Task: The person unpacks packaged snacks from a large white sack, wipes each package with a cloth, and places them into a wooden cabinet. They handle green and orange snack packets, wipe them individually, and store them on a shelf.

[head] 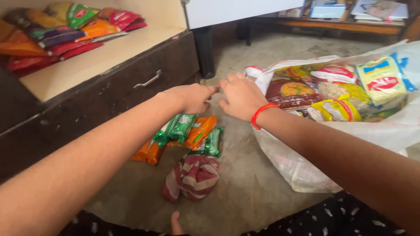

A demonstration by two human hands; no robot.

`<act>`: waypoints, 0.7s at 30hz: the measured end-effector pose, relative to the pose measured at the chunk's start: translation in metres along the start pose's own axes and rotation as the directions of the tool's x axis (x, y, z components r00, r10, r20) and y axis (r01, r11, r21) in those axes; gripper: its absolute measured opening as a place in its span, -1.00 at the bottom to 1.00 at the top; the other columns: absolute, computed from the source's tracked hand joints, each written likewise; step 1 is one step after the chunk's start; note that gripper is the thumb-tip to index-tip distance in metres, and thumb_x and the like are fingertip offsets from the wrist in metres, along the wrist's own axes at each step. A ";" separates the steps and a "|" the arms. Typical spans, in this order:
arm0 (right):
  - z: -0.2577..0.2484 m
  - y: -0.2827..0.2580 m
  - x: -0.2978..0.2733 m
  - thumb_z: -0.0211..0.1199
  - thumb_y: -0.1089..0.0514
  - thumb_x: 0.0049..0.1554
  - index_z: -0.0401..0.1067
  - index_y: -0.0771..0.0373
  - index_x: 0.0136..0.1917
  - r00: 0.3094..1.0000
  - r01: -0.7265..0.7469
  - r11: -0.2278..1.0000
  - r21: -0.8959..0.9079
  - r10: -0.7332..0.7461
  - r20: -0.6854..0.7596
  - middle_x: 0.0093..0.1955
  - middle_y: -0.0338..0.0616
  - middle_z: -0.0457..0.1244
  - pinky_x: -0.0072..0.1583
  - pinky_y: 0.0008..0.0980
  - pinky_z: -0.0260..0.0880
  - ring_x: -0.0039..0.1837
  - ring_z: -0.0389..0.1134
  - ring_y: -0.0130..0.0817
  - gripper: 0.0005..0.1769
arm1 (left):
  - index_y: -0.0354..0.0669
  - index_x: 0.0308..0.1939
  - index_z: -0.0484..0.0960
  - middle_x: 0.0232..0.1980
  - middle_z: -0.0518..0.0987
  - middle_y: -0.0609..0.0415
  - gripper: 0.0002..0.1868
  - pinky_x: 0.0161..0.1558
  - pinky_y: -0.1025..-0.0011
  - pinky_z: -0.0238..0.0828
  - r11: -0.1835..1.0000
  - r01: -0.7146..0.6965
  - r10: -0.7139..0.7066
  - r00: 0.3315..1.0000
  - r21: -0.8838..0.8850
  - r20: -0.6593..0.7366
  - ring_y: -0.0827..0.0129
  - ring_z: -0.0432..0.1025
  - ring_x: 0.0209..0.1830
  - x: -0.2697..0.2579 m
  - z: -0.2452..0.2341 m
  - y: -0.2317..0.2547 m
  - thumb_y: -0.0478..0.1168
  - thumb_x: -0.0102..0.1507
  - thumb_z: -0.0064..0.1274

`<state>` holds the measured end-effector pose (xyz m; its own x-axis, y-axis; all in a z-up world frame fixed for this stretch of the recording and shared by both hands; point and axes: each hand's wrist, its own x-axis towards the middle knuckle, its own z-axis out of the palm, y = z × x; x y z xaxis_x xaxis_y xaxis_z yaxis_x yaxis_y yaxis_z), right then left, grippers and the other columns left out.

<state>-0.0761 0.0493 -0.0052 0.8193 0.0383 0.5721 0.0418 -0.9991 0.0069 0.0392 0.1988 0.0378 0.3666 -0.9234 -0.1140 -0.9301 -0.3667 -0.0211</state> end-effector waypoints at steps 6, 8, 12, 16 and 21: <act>0.019 -0.025 0.007 0.31 0.05 0.00 0.50 0.24 0.10 1.000 0.018 0.992 0.123 -0.018 -0.004 0.05 0.09 0.32 0.19 0.02 0.32 0.22 0.28 0.09 -0.60 | 0.06 0.43 0.38 0.33 0.52 -0.10 -0.41 0.31 0.12 0.33 0.996 0.083 -0.084 0.996 0.017 0.035 0.02 0.41 0.32 -0.033 0.018 -0.030 -0.09 0.29 -0.02; 0.029 -0.028 0.005 0.23 0.11 0.05 0.51 0.19 0.12 1.000 0.003 0.989 0.149 -0.003 -0.002 0.08 0.05 0.33 0.23 0.00 0.33 0.24 0.28 0.07 -0.65 | 0.10 0.42 0.41 0.36 0.49 -0.08 -0.43 0.34 0.10 0.32 0.986 0.154 -0.160 0.981 0.066 0.107 0.03 0.38 0.36 -0.047 0.023 -0.035 -0.04 0.30 -0.01; 0.031 -0.031 -0.002 0.14 0.21 0.05 0.44 0.14 0.20 0.992 0.056 0.996 0.068 -0.063 0.113 0.14 0.02 0.32 0.21 0.05 0.29 0.26 0.28 0.07 -0.58 | 0.11 0.43 0.45 0.43 0.45 -0.04 -0.38 0.37 0.10 0.33 0.927 0.219 -0.336 0.846 0.305 0.415 0.02 0.35 0.43 -0.044 0.070 -0.083 0.17 0.31 0.01; 0.061 -0.015 -0.012 0.15 0.16 0.07 0.37 0.12 0.28 0.963 0.003 0.995 0.095 -0.029 0.268 0.19 0.03 0.29 0.21 0.06 0.30 0.29 0.26 0.10 -0.52 | 0.03 0.39 0.46 0.44 0.41 -0.05 -0.35 0.37 0.08 0.23 0.938 0.345 -0.331 0.852 0.041 0.406 0.04 0.29 0.45 -0.039 0.120 -0.148 0.27 0.34 -0.04; 0.126 -0.019 -0.030 0.17 0.13 0.09 0.32 0.17 0.34 0.909 -0.137 0.977 0.165 0.058 0.413 0.23 0.04 0.27 0.29 0.01 0.34 0.34 0.25 0.07 -0.48 | -0.04 0.20 0.51 0.22 0.62 -0.15 -0.43 0.27 0.16 0.40 0.802 0.414 -0.438 0.898 -0.430 0.048 0.07 0.50 0.26 -0.041 0.190 -0.177 0.09 0.19 0.20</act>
<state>-0.0299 0.0695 -0.1259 0.9832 -0.0156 0.1818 0.0227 -0.9781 -0.2068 0.1841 0.3234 -0.1427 0.7352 -0.6629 -0.1413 -0.5847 -0.7257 0.3626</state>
